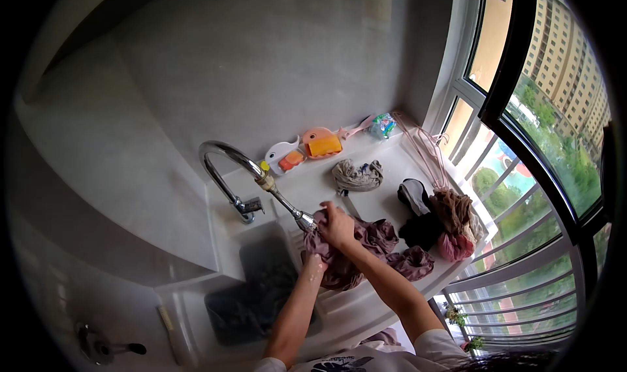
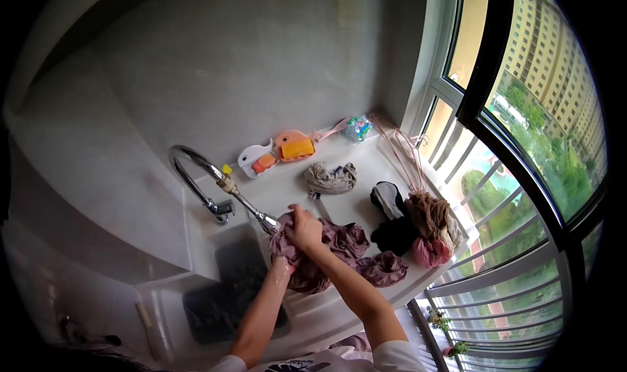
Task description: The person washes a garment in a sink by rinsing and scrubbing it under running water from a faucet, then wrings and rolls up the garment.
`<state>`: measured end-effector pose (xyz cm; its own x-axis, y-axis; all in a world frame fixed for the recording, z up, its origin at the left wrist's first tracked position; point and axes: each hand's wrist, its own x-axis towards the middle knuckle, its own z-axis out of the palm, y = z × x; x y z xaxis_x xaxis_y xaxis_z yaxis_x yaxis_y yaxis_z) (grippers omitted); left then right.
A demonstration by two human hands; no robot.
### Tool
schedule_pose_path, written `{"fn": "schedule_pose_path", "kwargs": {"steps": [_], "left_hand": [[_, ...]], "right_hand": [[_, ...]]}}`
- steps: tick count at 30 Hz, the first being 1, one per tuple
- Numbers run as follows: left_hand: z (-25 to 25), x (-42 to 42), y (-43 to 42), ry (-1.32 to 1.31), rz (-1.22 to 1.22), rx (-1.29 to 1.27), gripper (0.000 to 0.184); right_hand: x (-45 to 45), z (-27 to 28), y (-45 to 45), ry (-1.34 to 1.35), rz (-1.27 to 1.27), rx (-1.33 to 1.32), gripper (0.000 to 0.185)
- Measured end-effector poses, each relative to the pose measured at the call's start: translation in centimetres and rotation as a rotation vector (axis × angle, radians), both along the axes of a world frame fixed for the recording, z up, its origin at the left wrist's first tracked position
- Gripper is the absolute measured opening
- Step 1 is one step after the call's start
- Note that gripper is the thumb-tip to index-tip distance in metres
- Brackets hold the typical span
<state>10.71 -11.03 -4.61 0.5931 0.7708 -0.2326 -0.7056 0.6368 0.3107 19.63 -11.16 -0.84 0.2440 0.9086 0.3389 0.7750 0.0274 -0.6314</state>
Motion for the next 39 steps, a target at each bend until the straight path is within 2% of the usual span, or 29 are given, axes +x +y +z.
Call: {"fn": "schedule_pose_path", "kwargs": {"steps": [1,3,4,5,6,7,9,10,11,12,13,14,15,17,19,20,21,24,25,27,28,29,30,31,32,33,35,36,39], "left_hand": [[0.8,-0.4,-1.6,0.263,0.033,-0.143,0.036],[-0.6,-0.7,0.2,0.200,0.064,-0.075,0.039],[-7.8,-1.6,3.5,0.158,0.052,0.298,0.039],[-7.5,-1.4,3.8,-0.219,0.004,0.396,0.038],[-7.1,-1.1,4.0,-0.591,-0.120,0.463,0.037],[-7.1,-1.3,4.0,-0.574,-0.068,0.467,0.036],[-7.3,-1.8,3.4,-0.529,0.032,0.461,0.034],[-7.2,-1.6,3.2,-0.513,0.078,0.460,0.033],[-6.1,-0.5,3.5,-0.347,0.140,0.438,0.032],[-4.3,0.5,3.7,-0.177,0.187,0.410,0.030],[-2.9,1.3,3.0,0.159,0.251,0.335,0.028],[-13.2,0.5,5.2,0.160,0.242,0.218,0.030],[-11.2,0.1,4.1,0.110,0.213,0.206,0.030],[-8.6,-0.9,3.1,-0.143,0.144,0.290,0.031],[-8.5,-1.5,2.9,-0.256,0.095,0.340,0.032],[-8.4,-1.6,2.7,-0.179,0.101,0.290,0.033],[-7.9,-1.6,2.1,-0.065,0.101,0.213,0.033],[-5.2,-1.6,-1.0,0.291,0.033,-0.032,0.035],[-4.1,-1.9,-1.9,0.338,0.005,-0.032,0.040],[-2.4,-1.9,-3.0,0.469,-0.077,-0.026,0.056],[-2.3,-1.5,-2.4,0.344,0.014,-0.015,0.059],[-2.4,-1.4,-1.9,0.221,0.105,-0.013,0.062],[-3.7,-1.7,0.1,-0.045,0.010,0.136,0.063],[-6.7,-1.1,1.5,-0.288,-0.045,0.355,0.059],[-9.4,-0.5,2.8,-0.539,-0.119,0.562,0.056],[-10.2,0.0,3.1,-0.590,-0.119,0.548,0.055],[-11.5,0.5,3.5,-0.683,-0.128,0.524,0.052],[-12.8,0.4,3.2,-0.725,-0.133,0.502,0.051],[-0.8,-1.2,-1.7,0.234,-0.186,0.039,0.051]], "right_hand": [[1.1,-0.2,0.9,0.027,-0.087,-0.012,0.055],[0.0,-1.3,-0.1,0.048,-0.081,0.045,0.063],[-1.9,0.4,-2.3,-0.002,-0.001,0.104,0.072],[-3.6,-0.6,-4.0,-0.048,0.063,0.108,0.067],[-5.0,1.2,-5.4,-0.118,0.194,0.070,0.061],[-6.1,2.7,-6.7,-0.183,0.331,0.027,0.055],[-5.0,1.6,-3.7,-0.001,0.191,-0.140,0.047],[-4.3,0.3,-1.8,0.048,0.073,-0.083,0.043],[-2.9,1.0,-0.5,-0.082,0.059,-0.116,0.041],[-1.9,1.2,0.5,-0.078,-0.025,-0.115,0.041],[-1.3,1.0,0.8,-0.066,-0.107,-0.127,0.041],[-1.4,0.6,0.3,-0.031,-0.140,-0.009,0.041],[-2.4,0.6,-0.7,-0.029,-0.139,-0.008,0.041],[-5.4,1.4,-4.4,-0.144,-0.012,0.187,0.036],[-7.4,2.5,-7.2,-0.221,0.252,0.093,0.033],[-7.2,1.6,-6.5,-0.185,0.258,0.062,0.031],[-6.3,0.6,-5.1,-0.166,0.213,0.179,0.032],[-1.8,1.0,-0.5,-0.159,0.098,0.063,0.027],[-0.4,0.5,0.7,-0.134,0.052,0.077,0.026],[0.8,-0.5,1.6,0.029,-0.209,0.111,0.030],[0.3,0.5,0.7,0.086,-0.191,0.173,0.036],[-1.0,1.1,-0.6,0.068,-0.143,0.087,0.041],[-2.4,1.1,-2.3,-0.019,-0.030,0.113,0.045],[-4.9,1.4,-4.0,0.046,-0.015,0.117,0.048],[-6.5,2.0,-6.1,-0.083,0.042,0.085,0.042],[-7.3,2.6,-7.2,-0.070,0.132,0.067,0.036],[-6.4,0.0,-5.9,-0.157,0.200,0.077,0.034],[-5.2,-0.3,-4.6,-0.117,0.139,0.000,0.032],[1.3,-0.3,0.5,-0.084,-0.013,-0.071,0.033]]}}
